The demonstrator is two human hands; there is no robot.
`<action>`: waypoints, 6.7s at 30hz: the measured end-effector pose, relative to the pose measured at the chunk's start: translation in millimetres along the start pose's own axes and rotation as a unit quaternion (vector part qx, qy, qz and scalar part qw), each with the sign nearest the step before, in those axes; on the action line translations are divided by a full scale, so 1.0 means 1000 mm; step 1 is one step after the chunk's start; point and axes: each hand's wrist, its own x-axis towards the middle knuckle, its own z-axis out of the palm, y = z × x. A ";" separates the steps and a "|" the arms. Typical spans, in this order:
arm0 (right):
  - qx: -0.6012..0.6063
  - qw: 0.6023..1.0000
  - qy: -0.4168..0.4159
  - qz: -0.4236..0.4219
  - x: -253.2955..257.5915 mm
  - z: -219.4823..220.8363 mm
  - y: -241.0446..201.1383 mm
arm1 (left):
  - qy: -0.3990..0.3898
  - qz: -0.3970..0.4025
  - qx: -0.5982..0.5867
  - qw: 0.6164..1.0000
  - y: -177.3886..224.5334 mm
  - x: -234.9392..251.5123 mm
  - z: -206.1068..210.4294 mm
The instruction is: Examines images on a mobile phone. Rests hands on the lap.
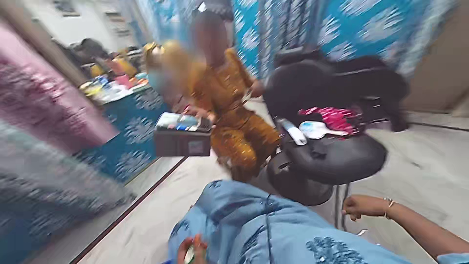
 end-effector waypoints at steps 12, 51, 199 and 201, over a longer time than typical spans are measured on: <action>0.379 0.798 0.097 -0.458 0.098 -0.097 -0.342 | -0.071 -0.015 -0.063 0.995 0.059 0.030 0.048; 0.464 0.714 0.023 -0.524 0.140 -0.161 -0.478 | -0.152 -0.054 0.096 0.982 0.137 0.306 0.201; 0.132 0.748 0.371 -0.535 0.137 -0.020 -0.393 | -0.185 -0.130 -0.004 0.974 0.038 0.153 0.193; 0.134 0.748 0.370 -0.534 0.137 -0.019 -0.392 | -0.185 -0.128 -0.002 0.974 0.037 0.152 0.193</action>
